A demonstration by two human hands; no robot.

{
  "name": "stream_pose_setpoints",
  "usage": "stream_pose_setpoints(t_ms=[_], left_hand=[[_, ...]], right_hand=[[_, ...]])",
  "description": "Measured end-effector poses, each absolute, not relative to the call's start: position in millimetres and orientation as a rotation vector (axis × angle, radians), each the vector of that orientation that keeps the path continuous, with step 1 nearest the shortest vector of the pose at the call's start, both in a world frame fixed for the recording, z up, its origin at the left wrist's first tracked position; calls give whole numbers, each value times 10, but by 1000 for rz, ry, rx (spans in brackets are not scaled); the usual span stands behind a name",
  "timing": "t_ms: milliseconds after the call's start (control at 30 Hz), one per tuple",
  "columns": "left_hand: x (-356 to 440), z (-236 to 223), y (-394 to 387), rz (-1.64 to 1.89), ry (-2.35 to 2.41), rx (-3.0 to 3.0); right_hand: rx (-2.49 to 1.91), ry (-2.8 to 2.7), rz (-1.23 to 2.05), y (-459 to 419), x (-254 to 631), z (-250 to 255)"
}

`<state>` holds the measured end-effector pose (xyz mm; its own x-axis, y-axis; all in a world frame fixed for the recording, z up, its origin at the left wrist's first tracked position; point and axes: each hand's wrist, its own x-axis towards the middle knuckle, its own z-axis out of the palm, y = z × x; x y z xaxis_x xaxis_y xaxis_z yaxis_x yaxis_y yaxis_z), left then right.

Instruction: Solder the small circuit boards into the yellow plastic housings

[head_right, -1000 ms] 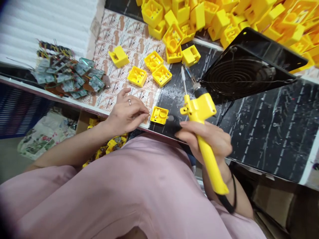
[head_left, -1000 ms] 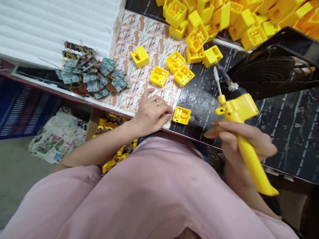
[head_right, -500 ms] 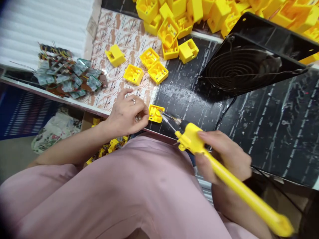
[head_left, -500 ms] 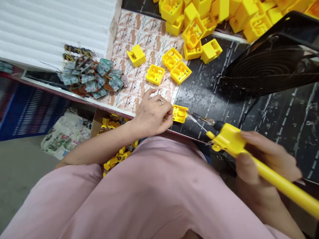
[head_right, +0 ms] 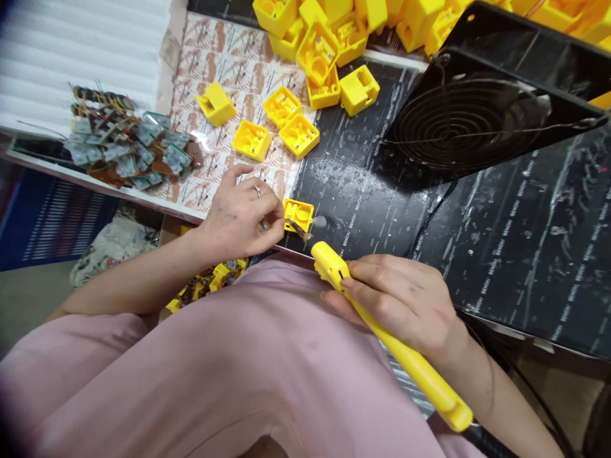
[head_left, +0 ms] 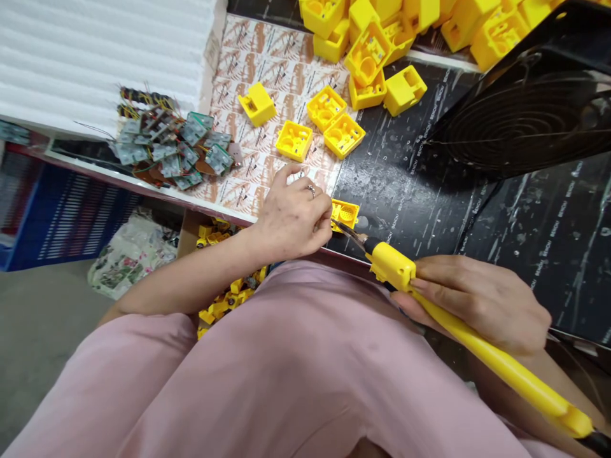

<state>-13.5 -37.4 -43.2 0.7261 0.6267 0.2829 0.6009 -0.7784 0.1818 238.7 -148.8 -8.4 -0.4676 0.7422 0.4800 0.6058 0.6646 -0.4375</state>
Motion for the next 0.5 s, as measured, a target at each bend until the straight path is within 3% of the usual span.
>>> stream_pose_setpoints(t_ms=[500], left_hand=[[-101,-437,-351,437,996,2815]], right_hand=[[-1254,-2080,337,-1625,2558,-107]])
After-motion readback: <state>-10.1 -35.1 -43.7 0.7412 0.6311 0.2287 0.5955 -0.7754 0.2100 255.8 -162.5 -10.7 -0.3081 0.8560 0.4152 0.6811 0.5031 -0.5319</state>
